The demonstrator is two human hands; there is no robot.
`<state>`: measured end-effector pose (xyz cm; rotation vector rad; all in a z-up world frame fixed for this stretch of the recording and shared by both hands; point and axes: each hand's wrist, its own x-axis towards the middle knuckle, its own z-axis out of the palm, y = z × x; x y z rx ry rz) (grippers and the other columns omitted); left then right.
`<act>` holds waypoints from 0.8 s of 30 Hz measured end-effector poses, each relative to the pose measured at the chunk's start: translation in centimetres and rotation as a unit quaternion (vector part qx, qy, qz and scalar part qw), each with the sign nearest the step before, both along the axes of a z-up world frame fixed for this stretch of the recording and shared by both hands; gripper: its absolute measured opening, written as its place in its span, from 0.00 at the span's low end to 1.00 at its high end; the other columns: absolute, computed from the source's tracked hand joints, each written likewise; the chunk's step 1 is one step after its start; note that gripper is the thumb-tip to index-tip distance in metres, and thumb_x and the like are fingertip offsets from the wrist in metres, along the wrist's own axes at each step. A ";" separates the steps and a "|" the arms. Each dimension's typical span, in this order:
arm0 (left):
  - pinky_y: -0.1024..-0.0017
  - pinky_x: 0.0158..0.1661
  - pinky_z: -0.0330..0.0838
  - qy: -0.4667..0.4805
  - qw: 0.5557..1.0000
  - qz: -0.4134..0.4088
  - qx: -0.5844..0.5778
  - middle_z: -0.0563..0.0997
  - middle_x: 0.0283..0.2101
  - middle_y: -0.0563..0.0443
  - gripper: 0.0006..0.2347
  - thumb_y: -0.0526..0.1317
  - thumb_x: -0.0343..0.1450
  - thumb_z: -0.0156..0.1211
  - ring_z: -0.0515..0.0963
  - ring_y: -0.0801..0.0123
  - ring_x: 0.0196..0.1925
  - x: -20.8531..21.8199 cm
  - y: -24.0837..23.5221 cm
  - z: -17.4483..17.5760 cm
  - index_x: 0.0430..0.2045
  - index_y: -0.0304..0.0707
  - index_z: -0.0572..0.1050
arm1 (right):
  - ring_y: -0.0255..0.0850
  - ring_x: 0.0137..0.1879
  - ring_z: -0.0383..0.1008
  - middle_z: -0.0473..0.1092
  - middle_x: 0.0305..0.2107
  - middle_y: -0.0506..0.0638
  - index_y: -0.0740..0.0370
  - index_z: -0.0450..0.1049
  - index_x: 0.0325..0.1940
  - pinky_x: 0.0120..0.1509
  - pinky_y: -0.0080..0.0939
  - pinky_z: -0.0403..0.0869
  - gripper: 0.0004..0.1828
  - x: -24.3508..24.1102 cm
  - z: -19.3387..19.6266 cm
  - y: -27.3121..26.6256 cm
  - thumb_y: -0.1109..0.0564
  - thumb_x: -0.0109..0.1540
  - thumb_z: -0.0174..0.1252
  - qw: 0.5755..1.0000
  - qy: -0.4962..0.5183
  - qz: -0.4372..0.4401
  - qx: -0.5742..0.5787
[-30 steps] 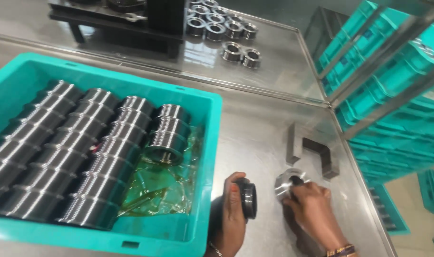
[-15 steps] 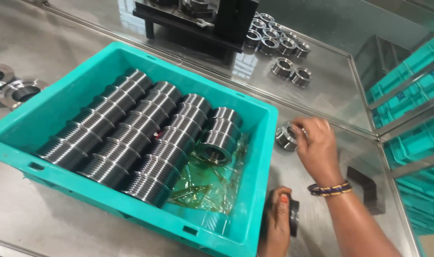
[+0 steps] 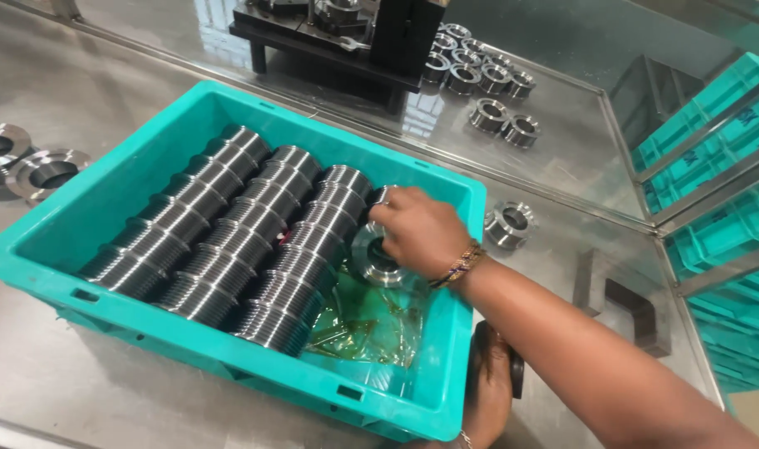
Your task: Sorting and inspecting metal grooved cylinders and rings at a workbench.
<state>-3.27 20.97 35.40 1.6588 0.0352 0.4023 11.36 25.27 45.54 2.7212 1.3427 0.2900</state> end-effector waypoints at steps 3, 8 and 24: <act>0.61 0.50 0.68 0.071 0.991 -0.101 -0.047 0.78 0.42 0.37 0.21 0.51 0.81 0.33 0.76 0.51 0.46 0.7 -1.2 -2.2 0.44 0.34 0.73 | 0.51 0.47 0.75 0.72 0.37 0.53 0.56 0.77 0.47 0.49 0.49 0.75 0.16 -1.8 3.4 -4.0 0.60 0.54 0.64 0.976 -0.008 0.015 0.217; 0.64 0.51 0.70 -0.006 0.982 -0.078 -0.175 0.77 0.45 0.40 0.20 0.51 0.81 0.32 0.77 0.56 0.47 0.9 -2.3 -3.1 0.51 0.36 0.71 | 0.45 0.44 0.76 0.75 0.38 0.54 0.59 0.79 0.51 0.50 0.42 0.73 0.18 -7.8 8.2 -13.0 0.67 0.58 0.62 0.933 -0.040 -0.158 0.321; 0.73 0.51 0.69 -0.032 0.961 -0.196 -0.193 0.74 0.47 0.45 0.26 0.56 0.80 0.30 0.75 0.69 0.48 -1.5 -1.1 -1.1 0.60 0.33 0.64 | 0.33 0.49 0.76 0.76 0.43 0.49 0.63 0.75 0.54 0.49 0.33 0.74 0.23 -13.9 -7.1 -22.6 0.77 0.59 0.50 0.707 0.343 -0.268 0.558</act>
